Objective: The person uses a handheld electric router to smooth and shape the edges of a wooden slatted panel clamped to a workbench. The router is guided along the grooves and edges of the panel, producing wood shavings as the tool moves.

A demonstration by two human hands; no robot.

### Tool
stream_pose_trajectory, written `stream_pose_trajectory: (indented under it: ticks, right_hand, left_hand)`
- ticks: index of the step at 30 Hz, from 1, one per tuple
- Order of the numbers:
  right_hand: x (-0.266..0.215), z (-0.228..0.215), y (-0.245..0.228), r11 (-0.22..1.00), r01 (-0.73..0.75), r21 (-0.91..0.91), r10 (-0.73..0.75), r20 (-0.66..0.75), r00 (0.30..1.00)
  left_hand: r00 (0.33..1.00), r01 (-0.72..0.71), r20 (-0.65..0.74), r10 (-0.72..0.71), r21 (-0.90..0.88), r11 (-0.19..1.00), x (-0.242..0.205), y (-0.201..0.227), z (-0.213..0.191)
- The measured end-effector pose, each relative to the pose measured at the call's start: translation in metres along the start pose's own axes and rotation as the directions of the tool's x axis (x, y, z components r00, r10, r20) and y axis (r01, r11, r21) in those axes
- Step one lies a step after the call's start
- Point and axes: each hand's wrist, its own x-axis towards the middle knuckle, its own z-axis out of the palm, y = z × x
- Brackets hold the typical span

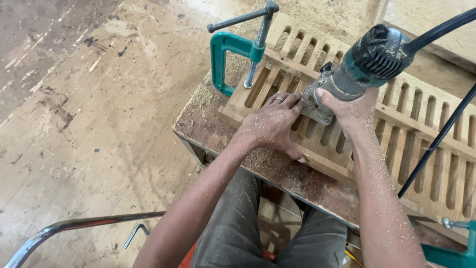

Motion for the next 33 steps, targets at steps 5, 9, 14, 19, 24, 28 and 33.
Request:
stream_pose_trajectory:
  ticks: [5, 9, 14, 19, 24, 28, 33]
  right_hand:
    - [0.004, -0.001, 0.022, 0.999, 0.033, 0.005, -0.033, -0.008, 0.999]
    - [-0.003, -0.003, 0.011, 0.999, 0.035, -0.032, -0.036, -0.022, 0.999]
    - [0.003, -0.002, 0.019, 0.998, 0.061, -0.022, -0.062, -0.022, 0.998]
    - [-0.001, -0.003, 0.006, 0.998, 0.024, -0.05, -0.025, -0.029, 0.999]
    - [-0.006, -0.007, 0.028, 0.998, -0.009, -0.057, 0.006, -0.05, 0.999]
    - [-0.008, -0.006, 0.016, 0.997, 0.015, -0.071, -0.019, -0.062, 0.998]
    - [-0.003, -0.007, 0.021, 0.997, 0.071, 0.032, -0.067, -0.097, 0.993]
  left_hand:
    - [1.0, 0.004, 0.004, -0.005, 0.036, 0.999, -0.004, 0.002, -0.004]
    - [0.998, 0.035, 0.057, -0.038, 0.05, 0.998, -0.001, 0.001, -0.001]
    - [0.995, 0.06, 0.076, -0.062, 0.024, 0.998, -0.004, 0.008, -0.011]
    - [0.993, 0.068, 0.097, -0.069, 0.011, 0.998, -0.006, 0.012, -0.016]
    - [0.991, 0.063, 0.117, -0.06, -0.02, 0.998, -0.004, 0.012, -0.017]
    - [0.992, 0.049, 0.12, -0.048, -0.004, 0.999, -0.005, 0.013, -0.017]
    - [0.993, 0.038, 0.113, -0.037, -0.012, 0.999, -0.005, 0.011, -0.016]
